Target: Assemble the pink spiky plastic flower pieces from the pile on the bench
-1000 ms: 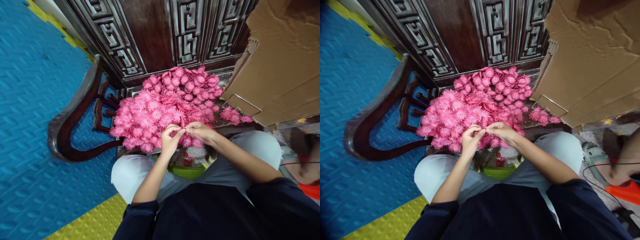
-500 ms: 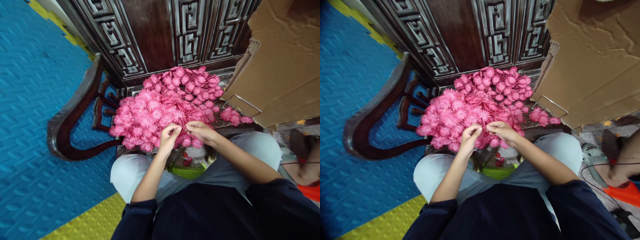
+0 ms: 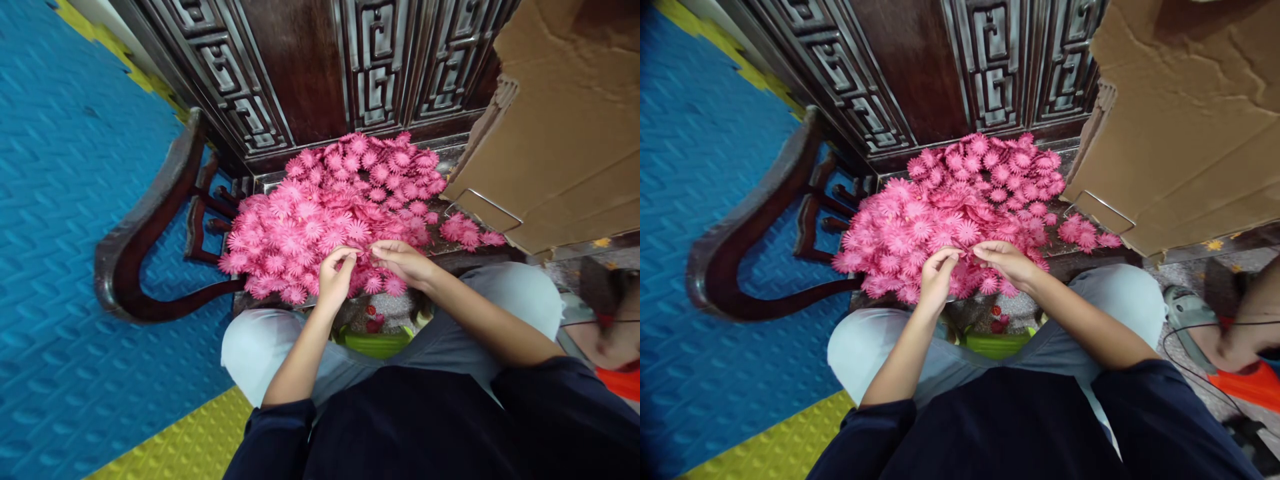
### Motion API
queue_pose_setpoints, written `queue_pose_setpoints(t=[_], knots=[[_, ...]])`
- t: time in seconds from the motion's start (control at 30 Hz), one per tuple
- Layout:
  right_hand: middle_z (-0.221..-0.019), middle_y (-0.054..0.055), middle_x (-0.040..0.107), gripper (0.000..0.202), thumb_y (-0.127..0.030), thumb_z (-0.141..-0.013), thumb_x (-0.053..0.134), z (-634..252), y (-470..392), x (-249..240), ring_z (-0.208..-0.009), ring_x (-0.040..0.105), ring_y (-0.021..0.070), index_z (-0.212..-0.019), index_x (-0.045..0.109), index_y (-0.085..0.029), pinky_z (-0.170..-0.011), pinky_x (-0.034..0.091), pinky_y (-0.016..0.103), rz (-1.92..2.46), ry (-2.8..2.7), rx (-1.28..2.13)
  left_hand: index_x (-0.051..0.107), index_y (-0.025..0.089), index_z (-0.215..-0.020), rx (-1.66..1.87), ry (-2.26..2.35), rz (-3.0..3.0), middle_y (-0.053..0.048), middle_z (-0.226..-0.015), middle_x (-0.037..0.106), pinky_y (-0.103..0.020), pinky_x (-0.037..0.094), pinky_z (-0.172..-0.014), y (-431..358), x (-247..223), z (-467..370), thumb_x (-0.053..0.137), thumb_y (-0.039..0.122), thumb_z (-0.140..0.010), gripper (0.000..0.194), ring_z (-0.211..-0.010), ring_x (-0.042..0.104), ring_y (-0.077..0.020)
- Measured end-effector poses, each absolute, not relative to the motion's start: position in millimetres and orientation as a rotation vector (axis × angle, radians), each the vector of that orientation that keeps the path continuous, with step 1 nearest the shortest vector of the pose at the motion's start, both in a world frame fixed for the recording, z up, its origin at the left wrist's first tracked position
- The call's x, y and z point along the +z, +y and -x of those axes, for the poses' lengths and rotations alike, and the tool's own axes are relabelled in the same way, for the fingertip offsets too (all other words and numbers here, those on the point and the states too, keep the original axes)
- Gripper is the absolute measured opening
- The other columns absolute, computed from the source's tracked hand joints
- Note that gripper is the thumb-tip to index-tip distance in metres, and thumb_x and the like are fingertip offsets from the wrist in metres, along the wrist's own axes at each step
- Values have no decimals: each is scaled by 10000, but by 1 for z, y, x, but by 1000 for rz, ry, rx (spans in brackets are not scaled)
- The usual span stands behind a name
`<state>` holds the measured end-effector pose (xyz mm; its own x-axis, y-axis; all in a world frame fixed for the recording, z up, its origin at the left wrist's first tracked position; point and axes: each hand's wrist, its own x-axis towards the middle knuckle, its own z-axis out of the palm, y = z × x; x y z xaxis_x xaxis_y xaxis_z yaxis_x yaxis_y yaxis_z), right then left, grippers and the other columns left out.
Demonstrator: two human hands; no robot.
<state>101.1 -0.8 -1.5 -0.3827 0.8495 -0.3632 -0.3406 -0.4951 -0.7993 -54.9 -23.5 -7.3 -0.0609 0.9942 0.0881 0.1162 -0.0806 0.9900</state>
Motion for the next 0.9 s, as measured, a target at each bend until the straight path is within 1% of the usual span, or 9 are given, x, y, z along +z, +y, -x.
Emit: queue_pose_setpoints(t=[0.1,0.23,0.4,0.5,0.63,0.7,0.83,0.9], knots=[[-691,-22,618,264,-357,-547,799,-101,-1,-1,-683,523,97,-701,670,-184,-692,382,260,1003,-821,1954,686,188,-765,1264,1329,-1319,-22,-806,664,-256,448,-769,-23,-8,55,537,285,-793,180,-801,593,-143],[-677,-30,607,267,-360,-547,798,-100,-1,1,-681,524,92,-692,660,-183,-695,386,254,1023,-833,1932,675,179,-770,1249,1356,-1370,-20,-773,637,-242,438,-715,-23,-6,55,541,310,-802,190,-749,571,-131],[-662,-40,598,250,-357,-562,791,-100,0,1,-662,536,88,-681,647,-191,-696,400,249,1026,-821,1920,675,178,-784,1238,1328,-1356,-25,-788,639,-245,444,-720,-21,-6,55,571,332,-792,186,-756,568,-132],[-654,-39,601,261,-369,-554,794,-100,1,1,-652,545,88,-675,647,-190,-691,406,247,1034,-822,1926,681,178,-777,1224,1309,-1288,-23,-789,651,-250,449,-734,-21,-7,57,609,347,-760,185,-755,575,-131],[-664,-36,610,263,-375,-551,794,-101,1,1,-652,542,88,-678,652,-194,-695,412,252,1037,-827,1929,705,191,-785,1173,1233,-1127,-28,-813,690,-271,460,-775,-20,-6,59,654,329,-713,164,-805,607,-147],[-655,-38,605,254,-368,-557,793,-102,1,1,-645,534,84,-675,654,-191,-691,411,249,1026,-832,1931,714,198,-759,1148,1170,-1011,-24,-802,703,-272,467,-759,-19,-6,61,689,324,-670,157,-784,616,-146],[-651,-38,604,237,-351,-567,792,-102,1,1,-640,532,83,-670,655,-187,-687,414,248,993,-817,1948,723,206,-708,1107,1114,-827,-12,-755,710,-254,463,-685,-16,-5,63,760,332,-563,195,-681,598,-123],[-658,-35,607,243,-345,-562,797,-102,1,1,-646,536,87,-674,652,-186,-691,417,252,989,-808,1951,724,204,-700,1098,1113,-778,-10,-755,712,-243,454,-681,-16,-4,63,771,336,-544,210,-682,593,-118]])
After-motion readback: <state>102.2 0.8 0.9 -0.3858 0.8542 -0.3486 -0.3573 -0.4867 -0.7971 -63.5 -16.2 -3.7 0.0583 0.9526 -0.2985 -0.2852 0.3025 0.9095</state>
